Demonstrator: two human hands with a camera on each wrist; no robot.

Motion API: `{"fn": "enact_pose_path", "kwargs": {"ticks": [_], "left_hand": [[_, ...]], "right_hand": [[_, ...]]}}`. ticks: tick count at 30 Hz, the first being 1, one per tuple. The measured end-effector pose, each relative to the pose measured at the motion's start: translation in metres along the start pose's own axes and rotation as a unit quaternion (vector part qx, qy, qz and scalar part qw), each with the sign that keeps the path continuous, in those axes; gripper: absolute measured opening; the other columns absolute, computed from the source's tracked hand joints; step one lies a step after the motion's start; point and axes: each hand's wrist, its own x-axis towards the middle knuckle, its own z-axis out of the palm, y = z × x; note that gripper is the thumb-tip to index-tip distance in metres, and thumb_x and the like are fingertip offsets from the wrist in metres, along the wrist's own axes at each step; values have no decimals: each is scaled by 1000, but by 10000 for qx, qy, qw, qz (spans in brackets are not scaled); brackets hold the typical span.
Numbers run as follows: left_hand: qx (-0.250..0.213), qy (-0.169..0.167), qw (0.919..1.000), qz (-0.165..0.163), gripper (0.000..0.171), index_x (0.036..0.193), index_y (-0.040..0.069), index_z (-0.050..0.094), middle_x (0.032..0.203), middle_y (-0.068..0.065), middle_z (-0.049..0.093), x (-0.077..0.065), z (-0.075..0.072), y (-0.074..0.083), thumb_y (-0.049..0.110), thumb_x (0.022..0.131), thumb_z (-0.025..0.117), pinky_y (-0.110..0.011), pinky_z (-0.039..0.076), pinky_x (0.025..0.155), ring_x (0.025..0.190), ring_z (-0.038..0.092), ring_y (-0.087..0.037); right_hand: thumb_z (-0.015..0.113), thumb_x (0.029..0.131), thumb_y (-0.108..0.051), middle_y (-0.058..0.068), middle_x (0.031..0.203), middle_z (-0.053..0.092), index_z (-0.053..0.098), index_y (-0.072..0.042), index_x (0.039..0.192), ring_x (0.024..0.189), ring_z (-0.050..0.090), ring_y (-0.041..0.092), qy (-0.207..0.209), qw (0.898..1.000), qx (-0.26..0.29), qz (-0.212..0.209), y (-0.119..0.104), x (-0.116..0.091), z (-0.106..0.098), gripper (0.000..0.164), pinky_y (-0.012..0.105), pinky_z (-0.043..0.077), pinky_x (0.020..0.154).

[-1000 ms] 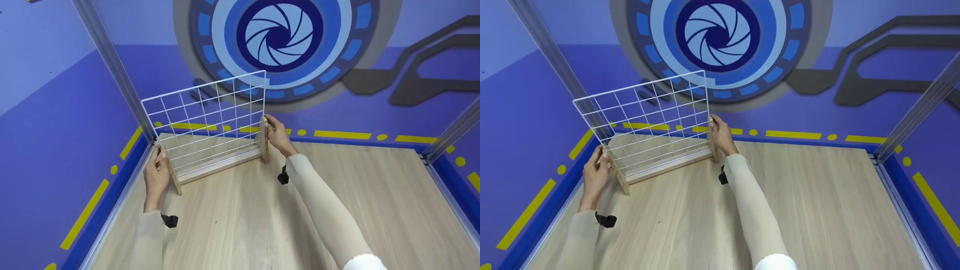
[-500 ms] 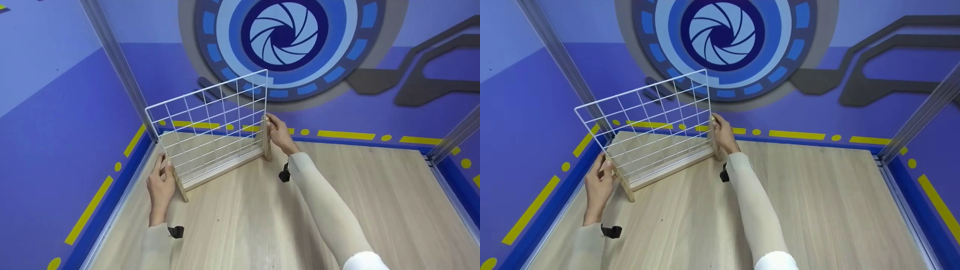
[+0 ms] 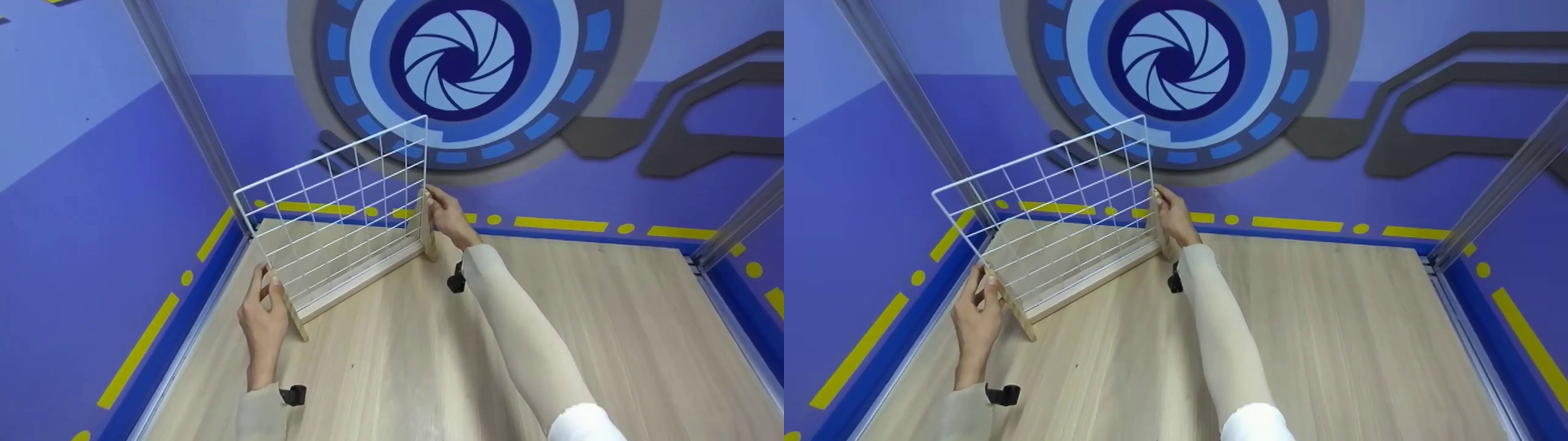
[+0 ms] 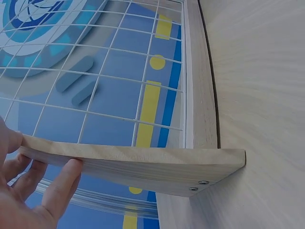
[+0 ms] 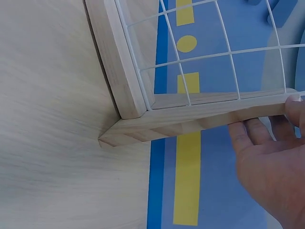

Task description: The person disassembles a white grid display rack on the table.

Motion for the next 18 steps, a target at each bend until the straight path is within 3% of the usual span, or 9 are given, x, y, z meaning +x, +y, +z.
{"fn": "enact_pose_path", "kwargs": {"ticks": [5,9,12,15,18], "left_hand": [[58,60,10000,-38,48,157,7,54,151,-20,62,-7,-2,1,17,110,61,-68,51,108,121,69,-49],[112,149,9998,-93,48,156,10,55,150,-18,63,-12,-4,0,19,110,61,-65,56,102,121,69,-45],[64,134,9999,14,48,156,10,55,149,-15,65,-11,-5,-3,18,110,62,-44,61,100,122,70,-39],[-158,6,9996,230,47,155,7,56,148,-16,65,-6,-5,-7,13,109,62,-18,54,102,127,67,-35],[-664,-146,9971,335,46,151,1,59,146,-21,66,0,-5,-10,5,106,65,-7,48,104,130,67,-26]], "right_hand": [[39,116,-11,24,142,59,42,-11,165,96,54,27,150,9998,90,119,-2,0,8,49,28,50,76],[39,116,-11,15,159,54,42,-11,165,107,55,23,247,9995,-115,126,-4,-1,14,49,20,47,77],[42,115,-8,17,160,53,44,-7,163,121,57,25,336,9984,-454,-46,-7,-2,16,48,22,51,88],[48,113,-6,21,155,56,48,-4,160,135,58,32,453,9954,-814,-208,-9,-2,14,47,33,55,105],[54,110,-5,22,149,59,50,-2,158,139,59,39,515,9916,-1125,-386,-11,-5,11,48,43,54,114]]}}
